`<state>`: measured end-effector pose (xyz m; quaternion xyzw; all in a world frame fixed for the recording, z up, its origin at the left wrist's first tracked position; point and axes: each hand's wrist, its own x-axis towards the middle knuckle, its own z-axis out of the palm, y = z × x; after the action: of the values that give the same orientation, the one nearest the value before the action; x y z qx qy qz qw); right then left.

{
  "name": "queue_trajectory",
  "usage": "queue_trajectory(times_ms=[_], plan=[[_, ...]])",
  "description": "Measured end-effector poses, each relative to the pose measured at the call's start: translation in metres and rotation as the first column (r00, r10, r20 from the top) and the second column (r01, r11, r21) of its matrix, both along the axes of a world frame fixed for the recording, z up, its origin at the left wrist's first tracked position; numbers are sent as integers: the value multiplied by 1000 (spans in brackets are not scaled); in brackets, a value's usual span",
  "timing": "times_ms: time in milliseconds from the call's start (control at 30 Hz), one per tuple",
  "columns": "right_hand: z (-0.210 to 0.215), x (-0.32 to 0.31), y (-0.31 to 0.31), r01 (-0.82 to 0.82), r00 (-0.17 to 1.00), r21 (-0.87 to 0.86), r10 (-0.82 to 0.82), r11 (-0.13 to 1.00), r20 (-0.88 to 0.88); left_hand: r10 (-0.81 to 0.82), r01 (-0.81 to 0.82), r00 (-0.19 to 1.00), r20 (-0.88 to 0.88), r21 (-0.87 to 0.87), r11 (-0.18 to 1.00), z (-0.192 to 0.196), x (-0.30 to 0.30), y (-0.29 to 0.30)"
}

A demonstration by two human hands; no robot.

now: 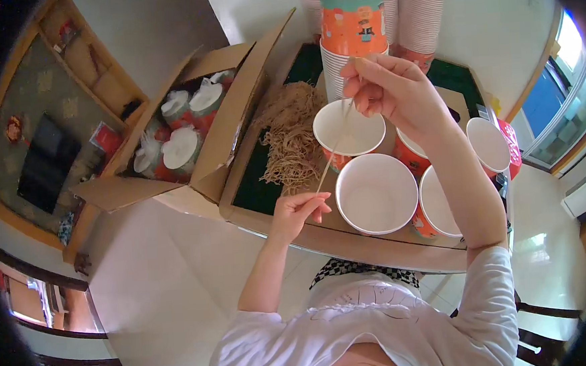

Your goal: Packing and tying paper bowls with string.

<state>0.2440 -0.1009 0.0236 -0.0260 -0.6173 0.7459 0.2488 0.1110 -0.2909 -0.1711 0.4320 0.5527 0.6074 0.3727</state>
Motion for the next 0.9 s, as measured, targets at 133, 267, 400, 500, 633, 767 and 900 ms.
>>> queue_trajectory(times_ms=[133,267,400,500,633,767,900], plan=[[-3,-8,1,47,999,-35,-46,998,19,77,-77,997,9,-9,997,-33,-1,-17],[-9,-19,15,-15,999,-33,14,999,-35,112,-112,989,93,-5,994,-59,3,-33],[-9,-28,29,16,997,-19,-17,1000,-72,247,-235,957,153,-94,968,-81,5,-54],[-8,-36,43,40,990,16,-38,999,-136,329,-282,933,143,-273,920,-86,0,-87],[-3,-53,43,150,980,26,-145,988,-138,389,-305,920,46,-540,784,-132,-27,-160],[-40,-91,45,-131,958,438,0,889,288,208,-138,978,16,-698,703,-90,-14,-169],[-72,-93,50,-307,882,945,-341,111,327,109,-127,992,-68,-644,754,-73,2,-144]])
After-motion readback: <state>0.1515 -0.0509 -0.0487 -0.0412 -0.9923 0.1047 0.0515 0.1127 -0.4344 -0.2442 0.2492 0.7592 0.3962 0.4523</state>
